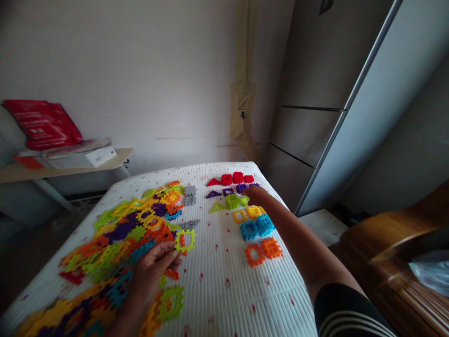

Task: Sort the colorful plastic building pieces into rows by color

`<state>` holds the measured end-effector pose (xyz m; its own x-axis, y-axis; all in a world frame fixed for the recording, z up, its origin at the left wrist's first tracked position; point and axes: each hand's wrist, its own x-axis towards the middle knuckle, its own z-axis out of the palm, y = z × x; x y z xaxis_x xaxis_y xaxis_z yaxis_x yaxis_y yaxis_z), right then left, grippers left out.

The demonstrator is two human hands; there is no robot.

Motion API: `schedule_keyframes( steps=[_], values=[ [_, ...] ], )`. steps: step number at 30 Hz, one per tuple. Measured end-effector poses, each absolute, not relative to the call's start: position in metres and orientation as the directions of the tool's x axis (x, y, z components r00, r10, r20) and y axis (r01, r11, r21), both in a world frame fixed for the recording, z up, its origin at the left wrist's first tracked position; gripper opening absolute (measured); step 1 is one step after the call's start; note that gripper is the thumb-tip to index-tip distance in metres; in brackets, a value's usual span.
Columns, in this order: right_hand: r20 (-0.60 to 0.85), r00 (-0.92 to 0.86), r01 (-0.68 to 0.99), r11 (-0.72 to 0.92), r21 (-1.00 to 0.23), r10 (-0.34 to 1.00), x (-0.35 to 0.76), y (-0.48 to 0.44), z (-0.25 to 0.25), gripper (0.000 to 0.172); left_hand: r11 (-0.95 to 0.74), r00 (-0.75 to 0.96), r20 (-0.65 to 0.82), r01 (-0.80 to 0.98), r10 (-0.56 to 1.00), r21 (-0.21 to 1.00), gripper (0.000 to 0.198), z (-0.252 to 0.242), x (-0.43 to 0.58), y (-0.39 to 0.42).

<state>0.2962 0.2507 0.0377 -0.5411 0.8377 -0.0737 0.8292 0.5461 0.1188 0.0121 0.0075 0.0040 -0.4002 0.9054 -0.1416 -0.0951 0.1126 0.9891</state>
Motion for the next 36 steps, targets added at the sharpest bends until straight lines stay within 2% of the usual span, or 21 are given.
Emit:
schedule_keyframes(
  steps=[7, 22, 31, 36],
  values=[
    [-0.144, -0.566, 0.8, 0.583, 0.142, 0.812, 0.291, 0.263, 0.036, 0.058, 0.128, -0.402, -0.157, -0.099, 0.902, 0.987, 0.034, 0.006, 0.014, 0.006],
    [-0.231, -0.612, 0.756, 0.645, 0.111, 0.757, 0.28, 0.272, 0.032, 0.066, 0.118, -0.395, -0.143, -0.088, 0.907, 0.989, 0.035, 0.004, 0.011, 0.008],
    [-0.135, -0.552, 0.809, 0.568, 0.149, 0.823, 0.284, 0.263, 0.064, 0.067, 0.112, -0.389, -0.136, -0.086, 0.911, 0.99, 0.036, 0.001, 0.01, 0.009],
    [-0.078, -0.609, 0.78, 0.614, 0.119, 0.789, 0.271, 0.25, 0.082, 0.067, 0.112, -0.386, -0.144, -0.103, 0.911, 0.988, 0.037, -0.003, 0.01, 0.01]
  ],
)
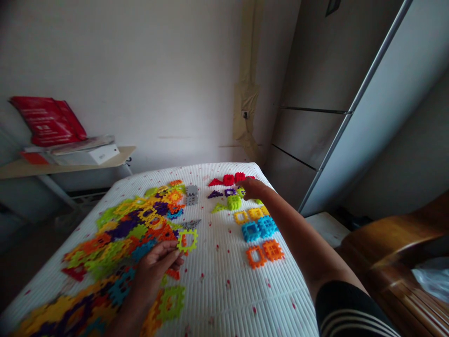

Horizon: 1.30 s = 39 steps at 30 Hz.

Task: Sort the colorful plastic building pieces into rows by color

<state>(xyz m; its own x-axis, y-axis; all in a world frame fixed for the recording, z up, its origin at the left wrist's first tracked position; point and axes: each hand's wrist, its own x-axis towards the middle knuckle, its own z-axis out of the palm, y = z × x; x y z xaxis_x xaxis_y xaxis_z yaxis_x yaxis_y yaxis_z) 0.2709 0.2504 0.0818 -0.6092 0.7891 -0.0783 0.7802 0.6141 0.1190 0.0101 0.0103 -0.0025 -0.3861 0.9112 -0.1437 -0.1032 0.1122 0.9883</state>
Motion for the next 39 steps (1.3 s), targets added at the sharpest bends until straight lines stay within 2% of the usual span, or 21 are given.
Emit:
schedule_keyframes(
  steps=[6, 18, 22, 26, 30, 36, 39],
  values=[
    [-0.096, -0.669, 0.732, 0.676, 0.087, 0.737, 0.246, 0.247, 0.076, 0.07, 0.112, -0.39, -0.143, -0.103, 0.91, 0.988, 0.035, -0.003, 0.009, 0.01],
    [-0.15, -0.655, 0.735, 0.67, 0.1, 0.741, 0.24, 0.251, 0.065, 0.071, 0.12, -0.388, -0.154, -0.11, 0.909, 0.987, 0.034, 0.0, 0.009, 0.01],
    [-0.146, -0.668, 0.724, 0.682, 0.1, 0.73, 0.238, 0.249, 0.066, 0.077, 0.119, -0.393, -0.156, -0.118, 0.906, 0.986, 0.035, -0.002, 0.009, 0.011],
    [-0.125, -0.722, 0.664, 0.732, 0.154, 0.681, 0.232, 0.245, 0.065, 0.081, 0.094, -0.415, -0.131, -0.108, 0.9, 0.99, 0.033, -0.004, 0.011, 0.01],
    [-0.145, -0.774, 0.577, 0.782, 0.236, 0.616, 0.222, 0.241, 0.057, 0.077, 0.067, -0.444, -0.105, -0.101, 0.89, 0.993, 0.031, -0.003, 0.014, 0.009],
    [-0.149, -0.797, 0.526, 0.794, 0.304, 0.585, 0.216, 0.237, 0.044, 0.056, 0.073, -0.446, -0.103, -0.083, 0.889, 0.994, 0.03, 0.001, 0.015, 0.007],
    [-0.143, -0.797, 0.521, 0.788, 0.329, 0.587, 0.216, 0.235, 0.043, 0.051, 0.074, -0.451, -0.106, -0.087, 0.886, 0.993, 0.031, 0.001, 0.014, 0.008]
  ],
)
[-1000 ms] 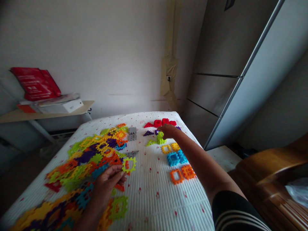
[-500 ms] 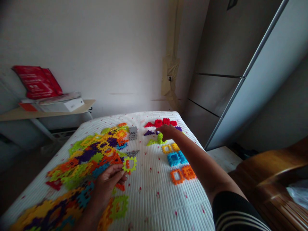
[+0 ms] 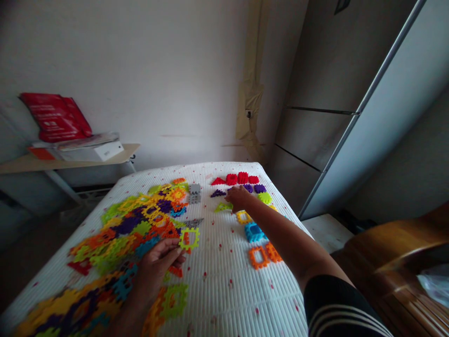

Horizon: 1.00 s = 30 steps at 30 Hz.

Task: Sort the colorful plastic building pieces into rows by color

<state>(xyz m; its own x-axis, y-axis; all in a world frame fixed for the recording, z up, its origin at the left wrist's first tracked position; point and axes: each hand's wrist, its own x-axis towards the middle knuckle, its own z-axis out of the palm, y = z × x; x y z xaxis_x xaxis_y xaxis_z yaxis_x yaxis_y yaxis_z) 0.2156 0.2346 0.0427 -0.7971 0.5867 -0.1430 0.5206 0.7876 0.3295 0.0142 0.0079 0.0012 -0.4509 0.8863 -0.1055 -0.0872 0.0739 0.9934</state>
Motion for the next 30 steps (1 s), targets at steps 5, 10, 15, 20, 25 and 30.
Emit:
schedule_keyframes(
  steps=[5, 10, 15, 20, 25, 30],
  values=[
    [-0.148, -0.783, 0.527, 0.771, 0.357, 0.604, 0.212, 0.232, 0.042, 0.044, 0.095, -0.425, -0.132, -0.107, 0.895, 0.99, 0.034, 0.001, 0.012, 0.009],
    [-0.15, -0.772, 0.535, 0.758, 0.372, 0.618, 0.211, 0.23, 0.042, 0.04, 0.081, -0.453, -0.112, -0.087, 0.884, 0.993, 0.032, 0.002, 0.014, 0.008],
    [-0.154, -0.76, 0.544, 0.748, 0.38, 0.631, 0.211, 0.23, 0.042, 0.034, 0.072, -0.454, -0.103, -0.084, 0.885, 0.994, 0.031, 0.003, 0.016, 0.007],
    [-0.165, -0.75, 0.552, 0.743, 0.378, 0.641, 0.215, 0.233, 0.042, 0.033, 0.073, -0.455, -0.102, -0.083, 0.885, 0.994, 0.031, 0.002, 0.016, 0.007],
    [-0.179, -0.733, 0.563, 0.733, 0.382, 0.656, 0.223, 0.238, 0.041, 0.039, 0.101, -0.426, -0.131, -0.092, 0.895, 0.991, 0.033, 0.001, 0.011, 0.009],
    [-0.192, -0.722, 0.571, 0.729, 0.376, 0.665, 0.232, 0.242, 0.04, 0.038, 0.133, -0.394, -0.157, -0.089, 0.905, 0.987, 0.036, 0.0, 0.008, 0.01]
  ],
)
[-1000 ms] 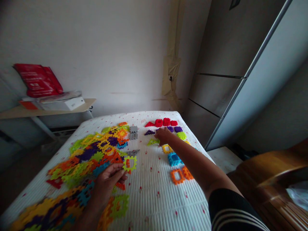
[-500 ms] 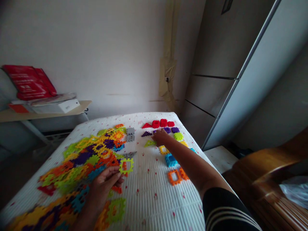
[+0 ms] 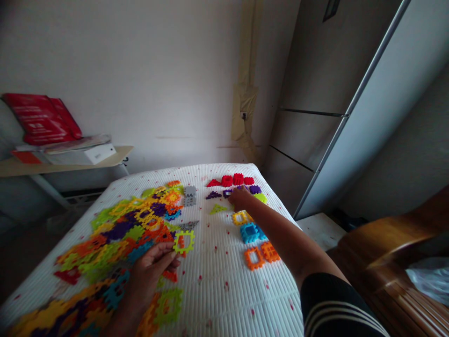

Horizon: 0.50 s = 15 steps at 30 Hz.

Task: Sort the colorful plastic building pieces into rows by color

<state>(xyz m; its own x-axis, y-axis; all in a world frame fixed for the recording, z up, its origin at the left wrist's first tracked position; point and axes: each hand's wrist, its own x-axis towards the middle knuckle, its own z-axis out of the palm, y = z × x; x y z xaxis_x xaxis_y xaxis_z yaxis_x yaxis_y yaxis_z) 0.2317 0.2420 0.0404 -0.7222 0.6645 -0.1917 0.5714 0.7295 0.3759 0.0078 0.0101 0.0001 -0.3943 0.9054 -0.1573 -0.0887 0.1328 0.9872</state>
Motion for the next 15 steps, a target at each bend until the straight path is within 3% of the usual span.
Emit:
schedule_keyframes(
  steps=[15],
  values=[
    [-0.206, -0.687, 0.622, 0.711, 0.329, 0.697, 0.254, 0.252, 0.04, 0.039, 0.135, -0.392, -0.155, -0.077, 0.907, 0.988, 0.039, 0.001, 0.008, 0.01]
  ],
)
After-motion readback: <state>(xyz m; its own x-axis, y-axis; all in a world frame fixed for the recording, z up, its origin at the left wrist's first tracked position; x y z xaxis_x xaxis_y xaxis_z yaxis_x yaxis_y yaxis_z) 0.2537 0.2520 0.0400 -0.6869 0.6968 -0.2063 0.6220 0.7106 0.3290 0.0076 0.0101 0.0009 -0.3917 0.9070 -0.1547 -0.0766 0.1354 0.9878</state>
